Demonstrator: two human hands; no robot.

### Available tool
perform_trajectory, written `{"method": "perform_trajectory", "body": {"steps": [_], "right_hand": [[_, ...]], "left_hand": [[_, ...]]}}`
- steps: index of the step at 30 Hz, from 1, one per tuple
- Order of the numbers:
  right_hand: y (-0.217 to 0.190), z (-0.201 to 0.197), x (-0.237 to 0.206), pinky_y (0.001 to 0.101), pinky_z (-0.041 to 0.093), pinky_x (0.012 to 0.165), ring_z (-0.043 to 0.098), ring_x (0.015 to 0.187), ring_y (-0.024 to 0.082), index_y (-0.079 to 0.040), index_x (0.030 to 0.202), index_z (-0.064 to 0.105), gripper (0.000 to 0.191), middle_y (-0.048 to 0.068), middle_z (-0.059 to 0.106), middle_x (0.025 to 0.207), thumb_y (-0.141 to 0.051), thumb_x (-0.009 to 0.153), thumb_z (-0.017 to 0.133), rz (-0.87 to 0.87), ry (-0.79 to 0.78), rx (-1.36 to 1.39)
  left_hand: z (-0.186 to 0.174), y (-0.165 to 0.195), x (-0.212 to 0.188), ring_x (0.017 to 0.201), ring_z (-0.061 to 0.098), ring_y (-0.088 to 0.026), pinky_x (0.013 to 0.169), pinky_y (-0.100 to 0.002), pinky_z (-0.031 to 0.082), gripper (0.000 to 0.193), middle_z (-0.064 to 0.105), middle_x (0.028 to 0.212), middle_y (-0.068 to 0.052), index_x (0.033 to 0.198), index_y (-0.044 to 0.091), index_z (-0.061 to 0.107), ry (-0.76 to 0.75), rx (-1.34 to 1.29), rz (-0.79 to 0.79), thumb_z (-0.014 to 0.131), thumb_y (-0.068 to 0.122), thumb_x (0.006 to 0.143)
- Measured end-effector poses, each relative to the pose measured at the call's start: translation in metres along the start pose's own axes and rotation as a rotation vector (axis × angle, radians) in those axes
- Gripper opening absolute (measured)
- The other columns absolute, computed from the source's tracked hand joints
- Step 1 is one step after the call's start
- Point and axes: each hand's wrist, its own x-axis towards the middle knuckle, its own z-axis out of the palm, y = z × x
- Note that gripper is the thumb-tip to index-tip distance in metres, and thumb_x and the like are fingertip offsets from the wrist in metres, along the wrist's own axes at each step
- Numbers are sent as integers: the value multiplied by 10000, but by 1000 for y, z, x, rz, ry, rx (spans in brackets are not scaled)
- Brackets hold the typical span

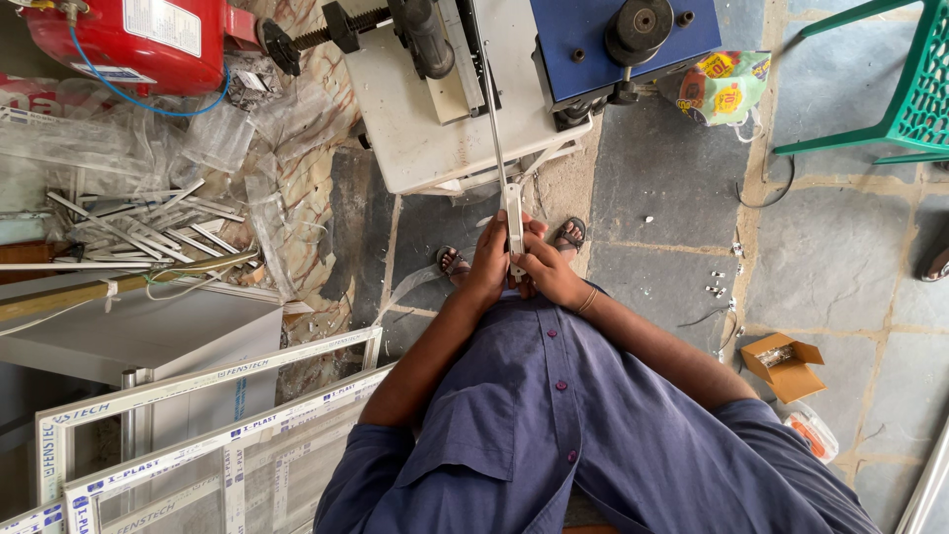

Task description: The person uses a bench-mounted cutting machine to cut a long metal rod into shorter pieces. They position the rod, operate the cutting lever, and remove the cut pieces, repeating the process several times.

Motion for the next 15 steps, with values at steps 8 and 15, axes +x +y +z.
{"method": "perform_trajectory", "body": {"steps": [8,15], "right_hand": [[-4,0,-5,253,483,501,610,558,121,-26,1278,525,286,66,661,773,-197,1070,430,25,-26,65],[-11,0,-4,272,478,506,585,540,140,-58,1360,477,382,84,652,752,-158,1014,351,43,-40,95]], "left_hand": [[0,3,0,977,704,-259,803,-388,597,510,696,1146,-179,1255,37,574,-25,-2,-36,339,468,1117],[6,20,-1,1119,667,-172,995,-331,543,545,699,1207,-113,1451,53,541,-54,-95,-129,389,438,1097]]}}
